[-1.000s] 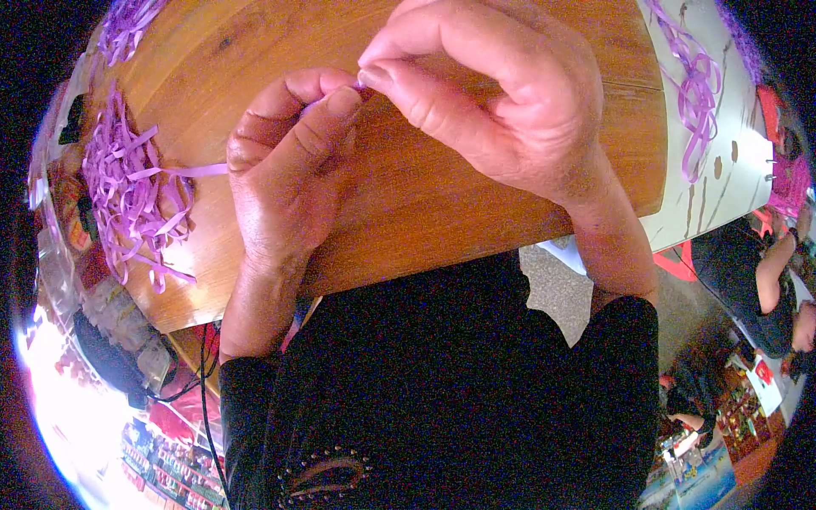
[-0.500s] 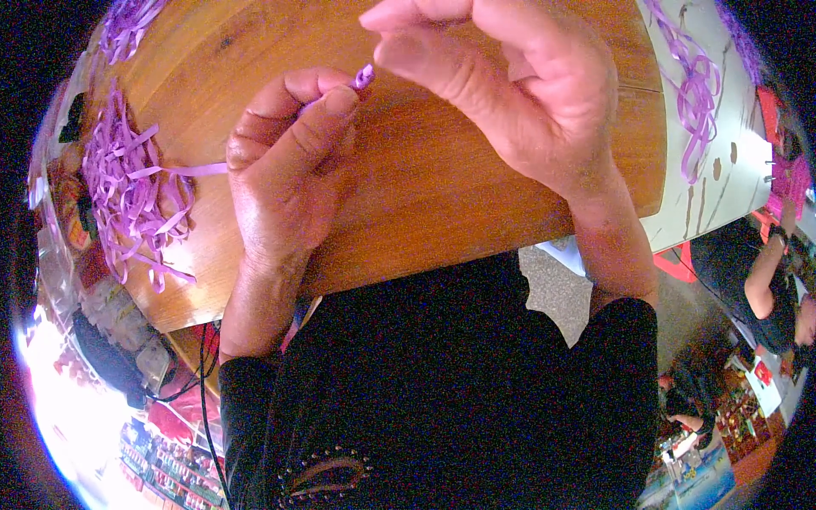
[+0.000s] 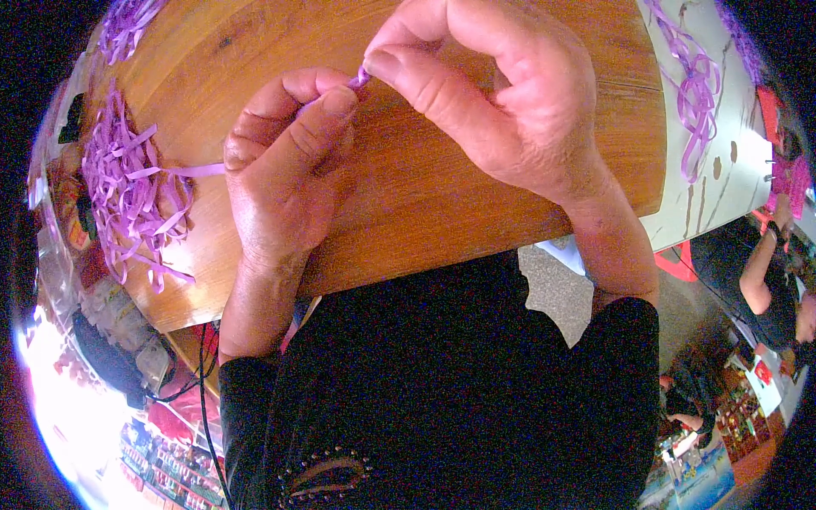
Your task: The person ties knots in purple ribbons by hand, handling them one at a time. After each knot is formed, the person pulls the ribbon taut and places it onto a pile on the wooden table.
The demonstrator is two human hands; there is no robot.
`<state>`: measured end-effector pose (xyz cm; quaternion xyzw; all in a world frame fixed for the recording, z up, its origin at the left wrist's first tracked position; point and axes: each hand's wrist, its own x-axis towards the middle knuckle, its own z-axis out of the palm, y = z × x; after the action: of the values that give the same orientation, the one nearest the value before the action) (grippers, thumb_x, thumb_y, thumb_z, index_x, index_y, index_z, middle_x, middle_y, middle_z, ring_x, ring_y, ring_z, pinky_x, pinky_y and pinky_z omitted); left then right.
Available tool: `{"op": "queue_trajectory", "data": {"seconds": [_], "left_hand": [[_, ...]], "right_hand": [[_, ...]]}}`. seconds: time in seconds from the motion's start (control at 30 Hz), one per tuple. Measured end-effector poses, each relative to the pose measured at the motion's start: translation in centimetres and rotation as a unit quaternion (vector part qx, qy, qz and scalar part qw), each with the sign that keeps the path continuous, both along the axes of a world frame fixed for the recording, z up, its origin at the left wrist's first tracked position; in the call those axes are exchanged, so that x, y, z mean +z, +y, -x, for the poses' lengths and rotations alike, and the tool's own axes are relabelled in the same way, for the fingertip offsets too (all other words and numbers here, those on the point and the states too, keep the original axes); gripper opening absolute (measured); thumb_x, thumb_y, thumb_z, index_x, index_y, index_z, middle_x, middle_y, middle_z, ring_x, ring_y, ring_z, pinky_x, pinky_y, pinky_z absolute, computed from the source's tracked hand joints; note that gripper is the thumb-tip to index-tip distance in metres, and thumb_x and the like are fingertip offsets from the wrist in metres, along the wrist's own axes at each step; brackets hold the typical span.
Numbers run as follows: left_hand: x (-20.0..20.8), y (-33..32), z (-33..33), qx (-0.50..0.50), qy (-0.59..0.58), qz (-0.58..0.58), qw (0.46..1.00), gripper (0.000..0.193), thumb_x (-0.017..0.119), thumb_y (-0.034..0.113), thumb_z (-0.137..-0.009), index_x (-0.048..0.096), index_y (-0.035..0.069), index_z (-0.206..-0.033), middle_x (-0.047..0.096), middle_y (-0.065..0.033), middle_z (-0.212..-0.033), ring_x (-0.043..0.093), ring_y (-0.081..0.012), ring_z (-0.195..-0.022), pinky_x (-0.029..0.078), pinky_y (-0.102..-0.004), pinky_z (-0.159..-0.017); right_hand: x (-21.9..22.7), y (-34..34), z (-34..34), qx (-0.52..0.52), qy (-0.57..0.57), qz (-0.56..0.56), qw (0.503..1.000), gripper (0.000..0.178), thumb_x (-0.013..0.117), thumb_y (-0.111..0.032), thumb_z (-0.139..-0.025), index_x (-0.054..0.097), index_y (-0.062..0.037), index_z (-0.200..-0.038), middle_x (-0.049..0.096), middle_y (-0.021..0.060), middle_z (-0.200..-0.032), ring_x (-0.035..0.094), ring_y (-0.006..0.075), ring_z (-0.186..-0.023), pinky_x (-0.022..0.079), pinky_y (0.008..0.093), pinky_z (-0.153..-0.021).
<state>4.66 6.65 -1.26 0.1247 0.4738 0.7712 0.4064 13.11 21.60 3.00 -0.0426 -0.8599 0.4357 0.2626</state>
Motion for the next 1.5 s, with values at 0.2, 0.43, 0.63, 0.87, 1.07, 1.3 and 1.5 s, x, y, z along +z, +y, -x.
{"op": "queue_trajectory", "data": {"seconds": [0.2,0.43,0.63,0.87,1.07,1.3,1.5], "left_hand": [[0.0,0.0,0.1,-0.001,-0.01,0.005,1.0,0.008,0.066,0.0,-0.081,0.065,0.0,-0.089,0.062,0.0013,-0.079,0.053,-0.0034,-0.073,0.042,-0.0167,-0.066],[0.0,0.0,0.1,0.006,-0.002,0.015,1.0,0.009,0.067,0.0,-0.081,0.065,0.0,-0.089,0.062,0.0015,-0.079,0.053,-0.0032,-0.073,0.042,-0.0166,-0.066],[-0.2,-0.1,0.1,0.003,-0.01,0.006,1.0,0.009,0.066,-0.001,-0.081,0.065,0.0,-0.089,0.062,0.001,-0.079,0.054,-0.0037,-0.074,0.042,-0.0169,-0.067],[-0.2,0.0,0.1,0.005,-0.006,0.005,1.0,0.009,0.066,-0.003,-0.08,0.065,0.0,-0.089,0.063,-0.0004,-0.08,0.055,-0.0047,-0.075,0.043,-0.0176,-0.067],[-0.3,-0.1,0.1,0.015,-0.02,-0.019,1.0,0.01,0.066,-0.004,-0.08,0.065,-0.001,-0.09,0.064,-0.0019,-0.082,0.057,-0.006,-0.077,0.045,-0.0187,-0.071],[-0.1,0.2,0.1,0.01,-0.019,-0.018,1.0,0.01,0.065,-0.004,-0.08,0.065,-0.001,-0.089,0.064,-0.0023,-0.083,0.057,-0.0064,-0.078,0.045,-0.019,-0.072],[-0.1,0.0,0.0,0.014,-0.006,-0.002,1.0,0.009,0.065,-0.003,-0.08,0.065,-0.001,-0.089,0.064,-0.0015,-0.082,0.057,-0.0058,-0.077,0.045,-0.0189,-0.071]], "right_hand": [[-0.1,0.0,0.0,0.004,-0.01,0.024,1.0,0.003,0.065,-0.001,-0.079,0.061,-0.0009,-0.079,0.06,0.0096,-0.074,0.058,0.0159,-0.064,0.044,0.0216,-0.057],[0.0,-0.1,-0.1,0.009,-0.023,0.05,0.998,0.004,0.063,0.001,-0.078,0.06,-0.0007,-0.079,0.059,0.0094,-0.073,0.057,0.0147,-0.064,0.043,0.0203,-0.057],[-0.2,0.0,-0.2,0.012,-0.035,0.074,0.997,0.006,0.062,0.003,-0.077,0.059,-0.0005,-0.079,0.059,0.0093,-0.073,0.057,0.0138,-0.063,0.043,0.0192,-0.056],[-2.3,0.7,0.1,0.054,0.053,0.075,0.994,0.004,0.062,0.001,-0.08,0.059,-0.0002,-0.081,0.06,0.0093,-0.075,0.058,0.0134,-0.066,0.044,0.0197,-0.06],[-1.3,0.8,0.1,0.042,-0.004,0.039,0.998,0.003,0.06,-0.003,-0.085,0.06,-0.0005,-0.086,0.061,0.0102,-0.082,0.059,0.0146,-0.073,0.046,0.022,-0.067],[1.3,0.3,-0.5,0.014,-0.062,0.065,0.996,0.013,0.064,-0.005,-0.084,0.062,0.0008,-0.096,0.061,0.0114,-0.085,0.059,0.0172,-0.078,0.046,0.0233,-0.068],[-1.4,1.3,-0.1,0.077,0.017,0.001,0.997,0.005,0.064,-0.001,-0.082,0.063,0.0008,-0.087,0.061,0.0109,-0.08,0.058,0.0185,-0.072,0.045,0.0232,-0.064]]}}
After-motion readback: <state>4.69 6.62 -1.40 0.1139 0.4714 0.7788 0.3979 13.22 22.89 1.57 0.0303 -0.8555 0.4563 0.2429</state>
